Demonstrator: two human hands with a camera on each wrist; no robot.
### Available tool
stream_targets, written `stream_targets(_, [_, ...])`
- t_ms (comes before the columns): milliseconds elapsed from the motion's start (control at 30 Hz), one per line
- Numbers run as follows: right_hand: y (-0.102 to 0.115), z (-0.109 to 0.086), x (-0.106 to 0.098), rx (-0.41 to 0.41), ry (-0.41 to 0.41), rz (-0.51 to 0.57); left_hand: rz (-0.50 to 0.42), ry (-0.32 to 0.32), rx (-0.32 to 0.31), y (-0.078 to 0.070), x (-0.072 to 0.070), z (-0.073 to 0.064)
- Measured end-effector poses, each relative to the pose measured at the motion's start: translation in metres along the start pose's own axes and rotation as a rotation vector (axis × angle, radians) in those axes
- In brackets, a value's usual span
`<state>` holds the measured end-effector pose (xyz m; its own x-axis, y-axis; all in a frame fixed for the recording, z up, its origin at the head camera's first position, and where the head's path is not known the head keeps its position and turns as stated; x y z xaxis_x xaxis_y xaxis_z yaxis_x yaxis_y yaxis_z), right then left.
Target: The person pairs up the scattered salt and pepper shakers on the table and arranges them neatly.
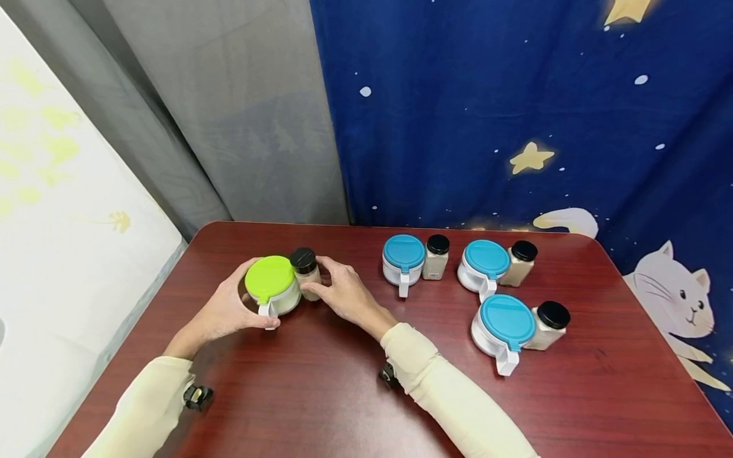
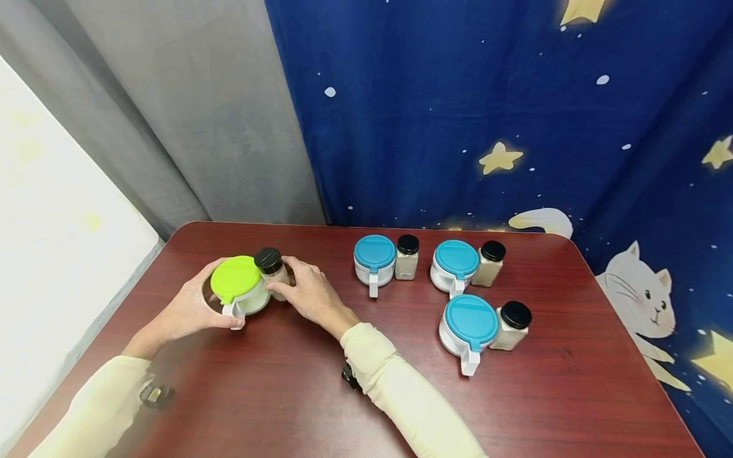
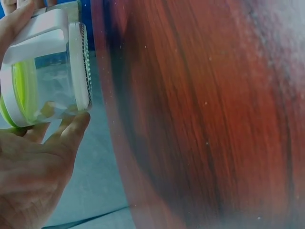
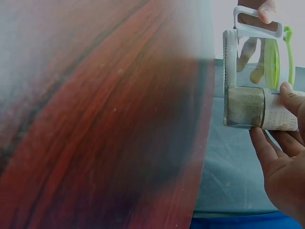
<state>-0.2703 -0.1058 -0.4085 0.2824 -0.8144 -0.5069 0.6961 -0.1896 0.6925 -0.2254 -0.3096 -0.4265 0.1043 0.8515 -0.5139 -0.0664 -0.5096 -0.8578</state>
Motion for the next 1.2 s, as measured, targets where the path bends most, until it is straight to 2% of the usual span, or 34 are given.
stream_targets(400, [0.010, -0.014, -0.013, -0.009, 0.001, -0.024, 0.012, -0.009, 0.012, -0.012, 0.008, -0.010])
stream_targets(700, [0.016, -0.026, -0.022, -0.003, -0.020, 0.000, 0.010, -0.009, 0.026, -0.023, 0.019, -0.017])
stream_targets(1000, [0.013, -0.042, -0.028, -0.033, -0.051, 0.069, 0.007, 0.002, 0.037, -0.027, 0.033, -0.022])
stream_targets(1200, [0.013, -0.048, -0.033, -0.037, -0.059, 0.111, -0.011, 0.001, 0.066, -0.032, 0.041, -0.024])
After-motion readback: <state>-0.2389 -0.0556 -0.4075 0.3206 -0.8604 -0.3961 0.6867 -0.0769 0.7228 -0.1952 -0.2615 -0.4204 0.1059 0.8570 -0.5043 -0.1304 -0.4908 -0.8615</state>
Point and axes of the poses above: each hand's wrist, its own z-axis towards the middle knuckle, its own x-axis out of the palm, y = z × x, the point moved 8 cm from there along z, towards the middle knuckle, and after that the axes turned 12 degrees about -x, right-handed, at the moved point
